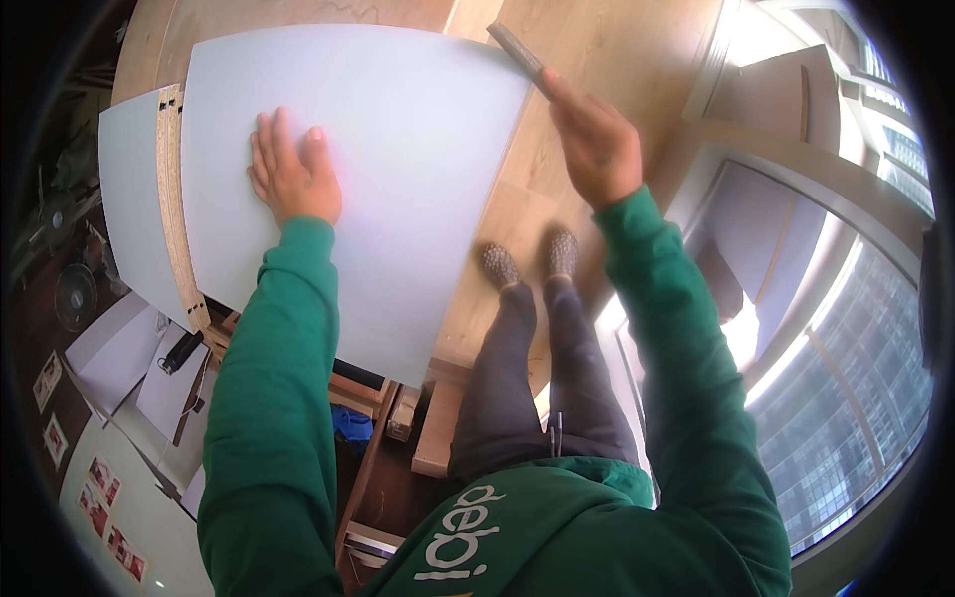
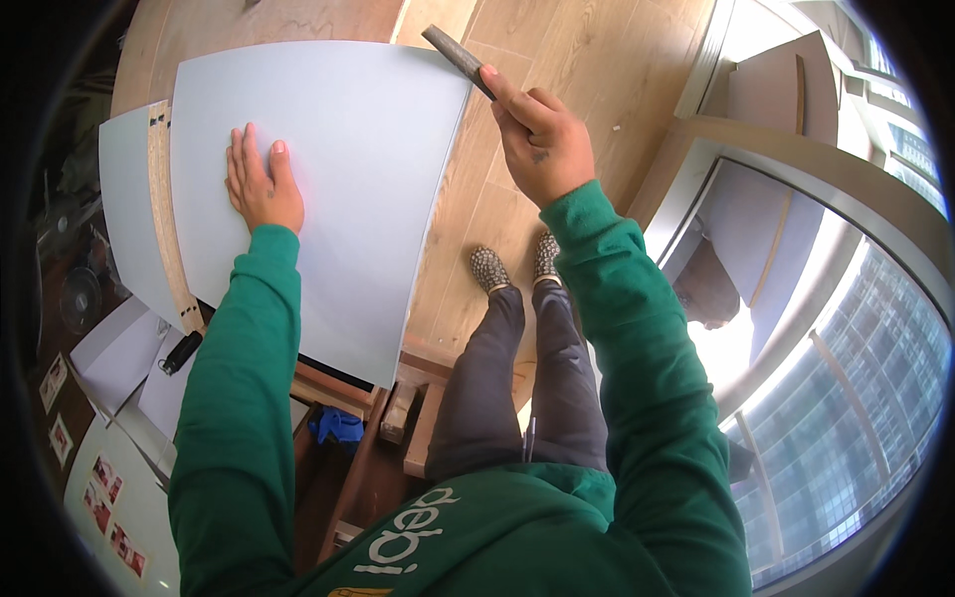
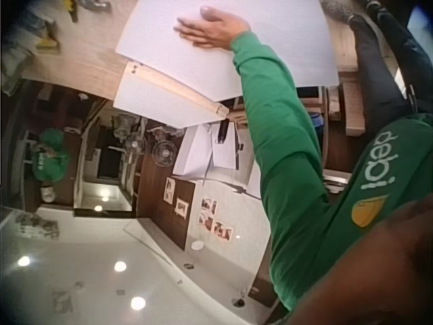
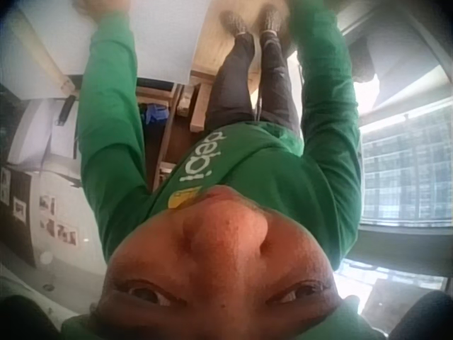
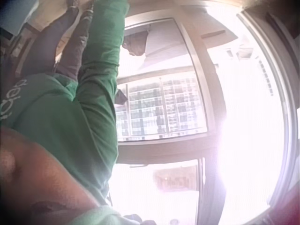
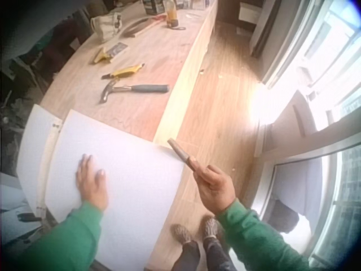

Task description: The person hammers the edge of a white board and then uses a file to smooth the corners and sides of the same board.

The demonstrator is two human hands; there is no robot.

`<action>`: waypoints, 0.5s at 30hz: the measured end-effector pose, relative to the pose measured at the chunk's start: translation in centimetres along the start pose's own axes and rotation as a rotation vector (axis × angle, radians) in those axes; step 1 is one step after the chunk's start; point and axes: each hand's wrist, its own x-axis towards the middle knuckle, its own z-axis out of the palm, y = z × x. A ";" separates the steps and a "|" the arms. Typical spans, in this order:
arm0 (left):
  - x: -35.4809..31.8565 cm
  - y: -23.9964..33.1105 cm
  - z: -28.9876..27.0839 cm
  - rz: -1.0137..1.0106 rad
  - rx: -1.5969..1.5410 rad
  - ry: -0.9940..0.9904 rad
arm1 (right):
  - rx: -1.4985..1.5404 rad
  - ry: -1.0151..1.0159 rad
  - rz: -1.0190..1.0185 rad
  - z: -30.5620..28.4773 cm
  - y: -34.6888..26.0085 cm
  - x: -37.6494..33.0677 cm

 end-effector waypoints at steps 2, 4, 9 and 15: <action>-0.1 -0.2 0.0 -0.006 0.005 -0.002 | -0.002 0.002 0.000 0.1 -0.1 -0.5; 0.0 -0.1 0.0 -0.007 0.002 -0.007 | -0.037 -0.009 0.022 -1.0 -0.2 -2.9; -0.2 -0.2 -0.1 -0.004 0.004 0.001 | -0.004 0.032 0.048 -1.2 0.8 -4.1; -0.1 -0.4 0.2 -0.012 -0.001 0.000 | -0.046 0.048 -0.040 0.4 0.0 0.4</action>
